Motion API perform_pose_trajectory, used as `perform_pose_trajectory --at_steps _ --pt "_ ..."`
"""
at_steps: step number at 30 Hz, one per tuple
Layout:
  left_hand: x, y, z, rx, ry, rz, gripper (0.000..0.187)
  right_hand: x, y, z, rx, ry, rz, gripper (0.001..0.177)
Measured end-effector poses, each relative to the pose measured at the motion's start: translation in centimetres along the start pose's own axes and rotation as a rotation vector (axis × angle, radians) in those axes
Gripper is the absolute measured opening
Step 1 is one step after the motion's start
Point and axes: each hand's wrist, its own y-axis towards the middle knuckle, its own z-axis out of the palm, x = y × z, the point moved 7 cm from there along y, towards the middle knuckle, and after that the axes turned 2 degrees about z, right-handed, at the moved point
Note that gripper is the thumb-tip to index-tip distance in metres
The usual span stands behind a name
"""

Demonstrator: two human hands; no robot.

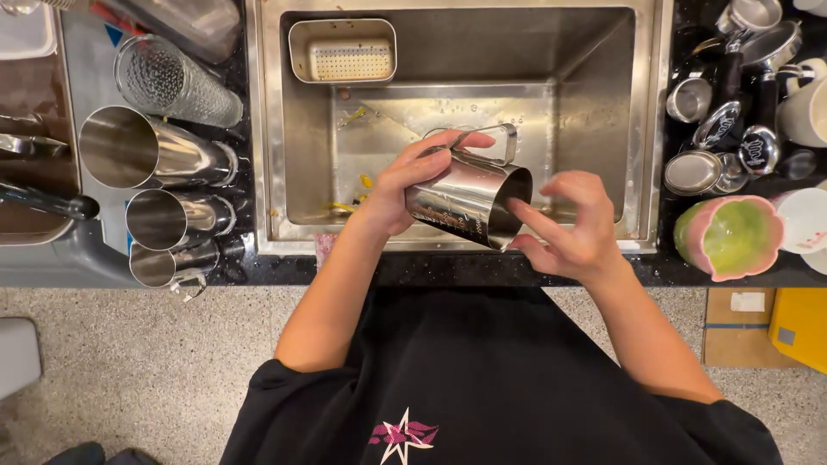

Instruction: Washing various milk pitchers, a thermometer, and ceramic cups in a commercial sink.

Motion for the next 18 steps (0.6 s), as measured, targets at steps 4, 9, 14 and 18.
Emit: perform_pose_trajectory --at_steps 4,9,14,18 --pt "1.2 -0.2 -0.3 -0.007 0.057 -0.032 0.057 0.7 2.7 1.0 0.256 -0.041 0.149 0.042" --pt "2.7 0.2 -1.0 -0.083 -0.002 -0.122 0.044 1.5 3.0 0.9 0.277 -0.011 0.005 0.039" --pt "2.6 -0.3 -0.2 -0.102 -0.044 -0.157 0.045 1.8 2.3 -0.1 0.184 -0.011 -0.089 0.035" --pt "2.4 -0.5 0.2 -0.098 0.004 -0.170 0.048 1.8 2.3 0.1 0.196 -0.056 -0.041 0.034"
